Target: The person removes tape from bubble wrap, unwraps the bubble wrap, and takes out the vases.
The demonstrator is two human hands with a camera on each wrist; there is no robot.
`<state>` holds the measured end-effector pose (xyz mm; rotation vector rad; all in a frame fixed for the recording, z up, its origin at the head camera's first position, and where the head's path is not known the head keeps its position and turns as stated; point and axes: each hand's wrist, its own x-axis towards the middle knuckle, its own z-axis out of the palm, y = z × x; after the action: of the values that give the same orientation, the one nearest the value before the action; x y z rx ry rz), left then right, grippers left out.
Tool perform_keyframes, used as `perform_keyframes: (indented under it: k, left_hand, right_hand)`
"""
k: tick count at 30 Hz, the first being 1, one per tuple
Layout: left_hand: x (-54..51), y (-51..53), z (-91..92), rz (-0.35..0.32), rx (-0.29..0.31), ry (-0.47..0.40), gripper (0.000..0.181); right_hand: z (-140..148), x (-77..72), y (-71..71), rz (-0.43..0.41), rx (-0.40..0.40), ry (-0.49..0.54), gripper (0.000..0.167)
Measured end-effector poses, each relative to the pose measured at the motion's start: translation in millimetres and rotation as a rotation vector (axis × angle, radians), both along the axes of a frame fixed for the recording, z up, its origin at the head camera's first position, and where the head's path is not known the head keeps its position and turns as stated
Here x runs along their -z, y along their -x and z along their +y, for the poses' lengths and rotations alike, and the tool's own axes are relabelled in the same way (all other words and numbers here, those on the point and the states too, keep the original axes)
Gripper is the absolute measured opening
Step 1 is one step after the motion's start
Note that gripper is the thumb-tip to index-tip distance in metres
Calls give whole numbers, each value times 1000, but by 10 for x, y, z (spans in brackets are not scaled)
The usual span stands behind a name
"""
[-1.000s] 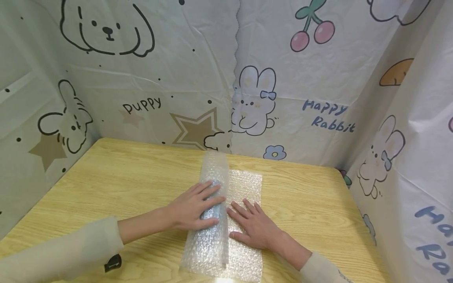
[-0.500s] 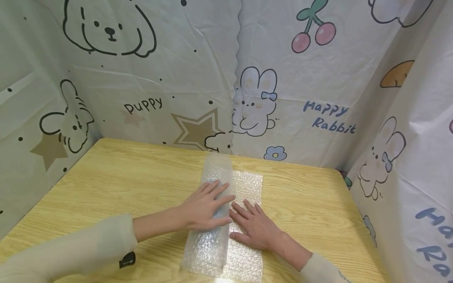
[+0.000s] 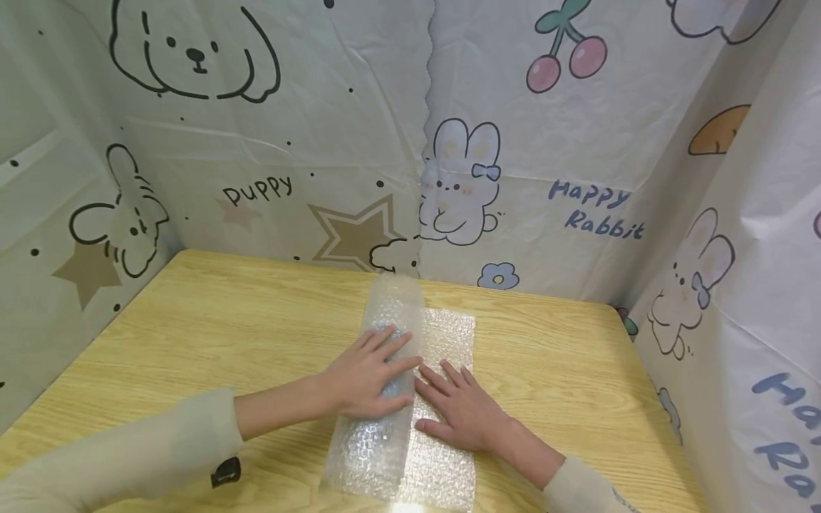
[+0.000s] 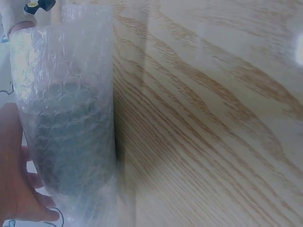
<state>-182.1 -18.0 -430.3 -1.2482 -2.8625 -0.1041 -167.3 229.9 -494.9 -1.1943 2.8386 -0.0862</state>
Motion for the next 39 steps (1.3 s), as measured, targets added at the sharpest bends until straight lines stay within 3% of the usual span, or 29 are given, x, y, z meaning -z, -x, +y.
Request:
perform_keyframes:
  k: [11,31,39]
  left_hand:
    - [-3,25,-84,-27,23,-59,64]
    - [13,-40,-64,-109,-4,-44,59]
    - [18,-49,-35,-114,-8,-21,82]
  right_hand:
    - [10,3,7,-9,4,3,71]
    - [4,20,-11,-21,9,13,69]
    - [2,13,-14,-7,7,26,66]
